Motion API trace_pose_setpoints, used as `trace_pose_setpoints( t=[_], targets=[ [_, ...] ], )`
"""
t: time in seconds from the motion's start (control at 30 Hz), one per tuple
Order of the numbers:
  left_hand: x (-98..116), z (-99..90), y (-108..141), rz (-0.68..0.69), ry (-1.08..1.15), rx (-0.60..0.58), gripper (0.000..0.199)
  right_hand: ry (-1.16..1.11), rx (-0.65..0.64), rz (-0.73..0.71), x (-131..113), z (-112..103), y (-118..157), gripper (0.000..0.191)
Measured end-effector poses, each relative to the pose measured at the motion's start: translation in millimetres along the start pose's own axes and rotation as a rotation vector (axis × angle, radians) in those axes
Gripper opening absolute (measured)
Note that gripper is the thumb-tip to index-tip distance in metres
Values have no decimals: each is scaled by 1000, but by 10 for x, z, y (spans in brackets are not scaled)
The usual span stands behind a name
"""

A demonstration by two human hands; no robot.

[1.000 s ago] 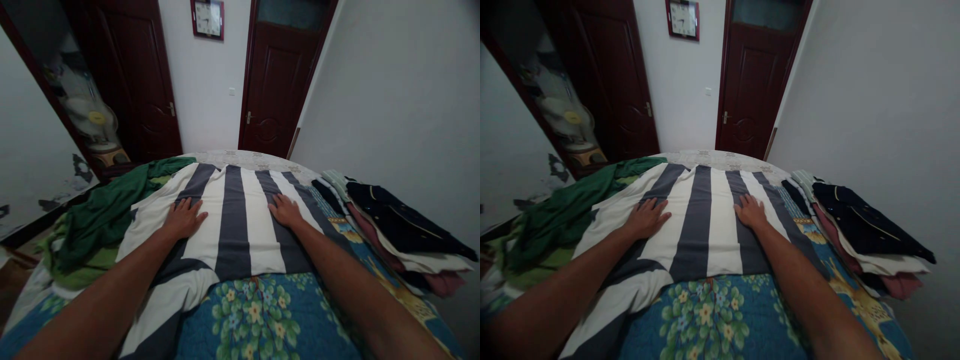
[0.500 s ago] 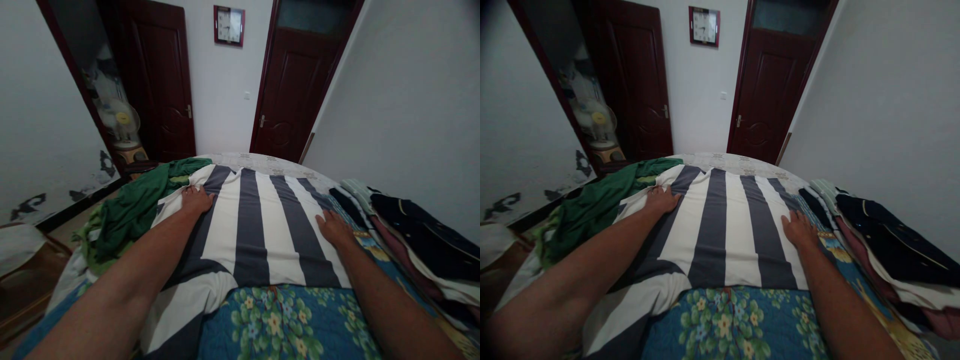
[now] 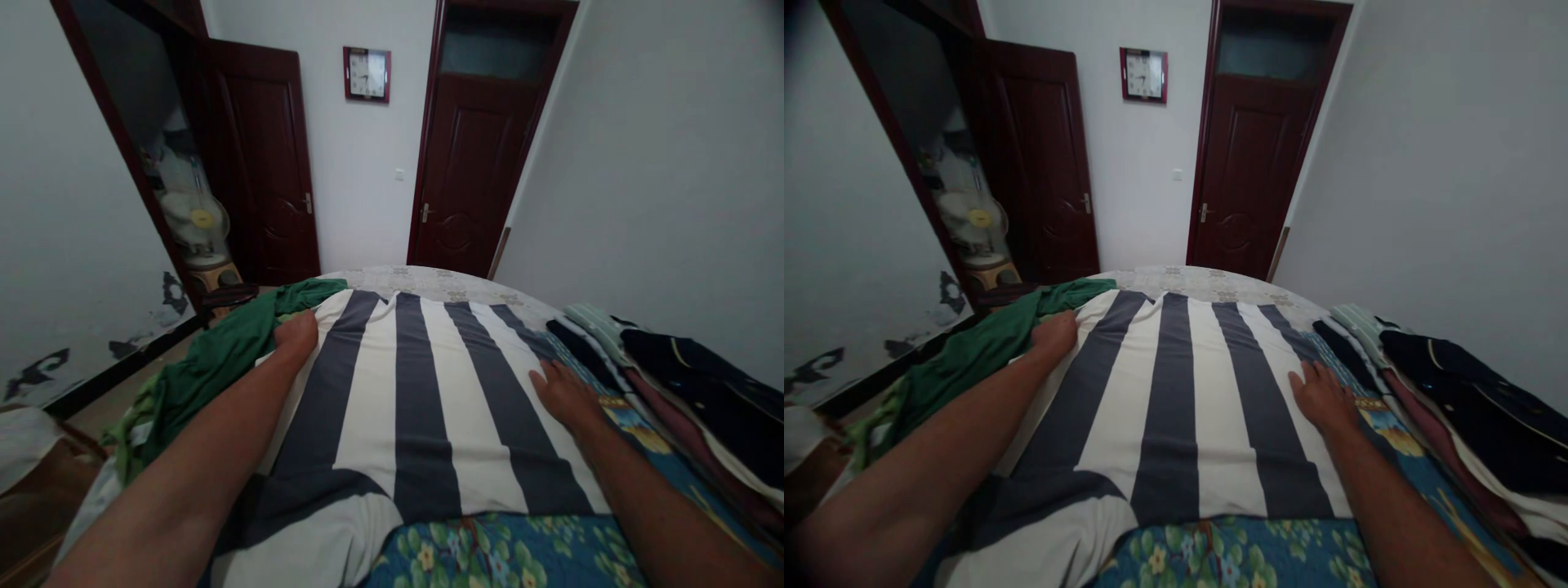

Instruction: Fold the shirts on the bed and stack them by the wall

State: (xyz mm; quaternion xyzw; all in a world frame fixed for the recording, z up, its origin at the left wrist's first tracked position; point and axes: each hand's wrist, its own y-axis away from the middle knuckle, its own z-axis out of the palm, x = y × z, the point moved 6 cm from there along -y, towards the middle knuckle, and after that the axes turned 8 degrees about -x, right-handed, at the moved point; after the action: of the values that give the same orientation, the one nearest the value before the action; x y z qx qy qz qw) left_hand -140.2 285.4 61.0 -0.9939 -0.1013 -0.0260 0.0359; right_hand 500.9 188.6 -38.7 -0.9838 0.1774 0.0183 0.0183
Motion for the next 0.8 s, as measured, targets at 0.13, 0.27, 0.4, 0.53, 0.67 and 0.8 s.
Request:
trace_pose_setpoints(
  t=[0.13, 0.27, 0.4, 0.53, 0.67, 0.8],
  targets=[
    [-49, -91, 27, -56, 11, 24, 49, -4, 22, -6, -22, 10, 4, 79],
    [73, -179, 157, 26, -25, 133, 50, -2, 32, 2, -53, 11, 16, 77],
    [588, -178, 399, 287, -70, 225, 46, -24, 53, 4, -92, -31, 72, 74],
    [1356, 98, 927, 591, 73, 46, 51, 7, 143, -32, -283, -222, 187, 67],
    [1898, 479, 1508, 743, 152, -111, 69, -34, 149, -319, -951, -406, 486, 63],
    [1976, 635, 1710, 739, 165, -115, 71, -140, 0, -688, -1762, -404, 1020, 63]
  ],
)
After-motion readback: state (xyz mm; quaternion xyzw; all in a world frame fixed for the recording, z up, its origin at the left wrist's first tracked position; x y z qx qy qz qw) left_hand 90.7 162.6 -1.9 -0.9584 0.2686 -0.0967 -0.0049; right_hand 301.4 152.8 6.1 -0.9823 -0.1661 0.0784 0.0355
